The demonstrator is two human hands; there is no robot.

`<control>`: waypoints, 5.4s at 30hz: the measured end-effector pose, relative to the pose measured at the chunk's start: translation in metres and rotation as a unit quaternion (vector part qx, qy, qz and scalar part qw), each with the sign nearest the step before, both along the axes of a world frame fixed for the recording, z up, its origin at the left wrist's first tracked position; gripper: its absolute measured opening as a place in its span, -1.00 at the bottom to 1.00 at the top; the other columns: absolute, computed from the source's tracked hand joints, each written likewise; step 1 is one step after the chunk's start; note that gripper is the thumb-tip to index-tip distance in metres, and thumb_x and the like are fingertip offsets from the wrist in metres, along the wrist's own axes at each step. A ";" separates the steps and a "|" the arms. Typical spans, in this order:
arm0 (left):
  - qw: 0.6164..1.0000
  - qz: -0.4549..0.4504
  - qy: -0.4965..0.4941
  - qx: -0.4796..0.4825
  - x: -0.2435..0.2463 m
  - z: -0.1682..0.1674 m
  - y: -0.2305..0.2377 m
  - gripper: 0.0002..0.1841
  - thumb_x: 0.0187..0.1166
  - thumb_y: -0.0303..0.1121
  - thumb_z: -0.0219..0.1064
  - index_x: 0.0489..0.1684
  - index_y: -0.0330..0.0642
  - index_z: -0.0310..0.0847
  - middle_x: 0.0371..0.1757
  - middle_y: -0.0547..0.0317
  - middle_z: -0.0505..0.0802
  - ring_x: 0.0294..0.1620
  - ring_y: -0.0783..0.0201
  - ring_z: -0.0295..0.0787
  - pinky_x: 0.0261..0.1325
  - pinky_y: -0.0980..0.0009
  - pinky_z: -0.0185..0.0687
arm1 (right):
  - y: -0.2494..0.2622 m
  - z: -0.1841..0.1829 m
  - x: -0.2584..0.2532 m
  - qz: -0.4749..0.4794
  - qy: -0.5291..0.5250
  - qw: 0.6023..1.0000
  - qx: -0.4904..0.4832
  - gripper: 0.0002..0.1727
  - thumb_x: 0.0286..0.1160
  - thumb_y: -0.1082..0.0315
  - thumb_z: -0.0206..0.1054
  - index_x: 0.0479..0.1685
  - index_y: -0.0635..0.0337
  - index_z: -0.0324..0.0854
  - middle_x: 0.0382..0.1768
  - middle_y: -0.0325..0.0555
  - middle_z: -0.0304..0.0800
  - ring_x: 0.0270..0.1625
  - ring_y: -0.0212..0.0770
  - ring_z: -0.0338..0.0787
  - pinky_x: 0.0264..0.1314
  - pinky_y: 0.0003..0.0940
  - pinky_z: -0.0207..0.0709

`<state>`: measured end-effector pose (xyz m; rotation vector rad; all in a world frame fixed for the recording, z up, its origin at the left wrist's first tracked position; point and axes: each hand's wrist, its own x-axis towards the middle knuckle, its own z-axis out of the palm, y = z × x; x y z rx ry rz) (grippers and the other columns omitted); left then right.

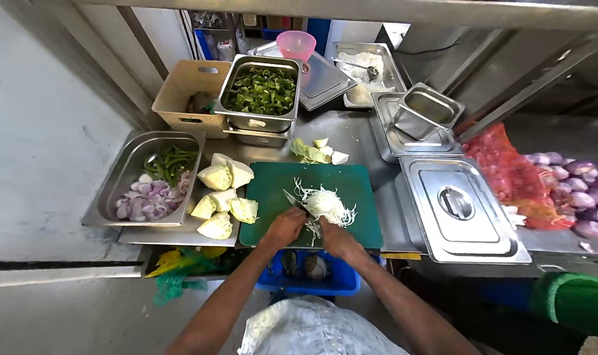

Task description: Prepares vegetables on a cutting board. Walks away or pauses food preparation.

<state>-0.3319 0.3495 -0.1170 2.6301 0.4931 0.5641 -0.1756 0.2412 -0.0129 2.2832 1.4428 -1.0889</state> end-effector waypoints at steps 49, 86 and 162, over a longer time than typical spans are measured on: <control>0.831 0.392 -0.315 -0.236 0.032 0.072 -0.028 -0.19 0.61 -0.40 0.43 0.85 -0.01 0.03 -0.20 0.06 0.78 -0.33 0.22 0.74 -0.23 0.26 0.77 | -0.111 -0.025 0.047 -0.026 0.153 0.967 0.202 -0.57 0.83 0.01 0.06 0.49 -0.05 0.49 -0.17 0.06 0.85 -0.07 0.15 0.88 0.04 0.18 0.73; 0.955 0.276 -0.105 -0.015 -0.028 0.045 -0.009 -0.68 0.44 -0.37 0.50 0.16 -0.13 0.86 0.20 0.01 0.90 0.31 -0.03 0.80 0.45 0.03 0.68 | -0.076 -0.040 -0.007 -0.182 0.088 0.958 0.202 -0.54 0.77 0.05 0.20 0.53 0.01 0.48 -0.06 0.08 0.86 0.01 0.10 0.88 0.15 0.16 0.71; 0.968 -0.120 0.172 -0.135 0.024 0.077 0.028 -0.77 0.36 -0.30 0.65 -0.15 -0.20 0.86 0.15 0.04 0.83 0.26 0.09 0.72 0.48 0.11 0.60 | -0.033 0.003 0.016 -0.071 0.046 0.996 0.019 -0.50 0.70 0.31 0.19 0.61 -0.01 0.30 0.09 0.26 0.78 0.08 0.30 0.84 0.07 0.34 0.66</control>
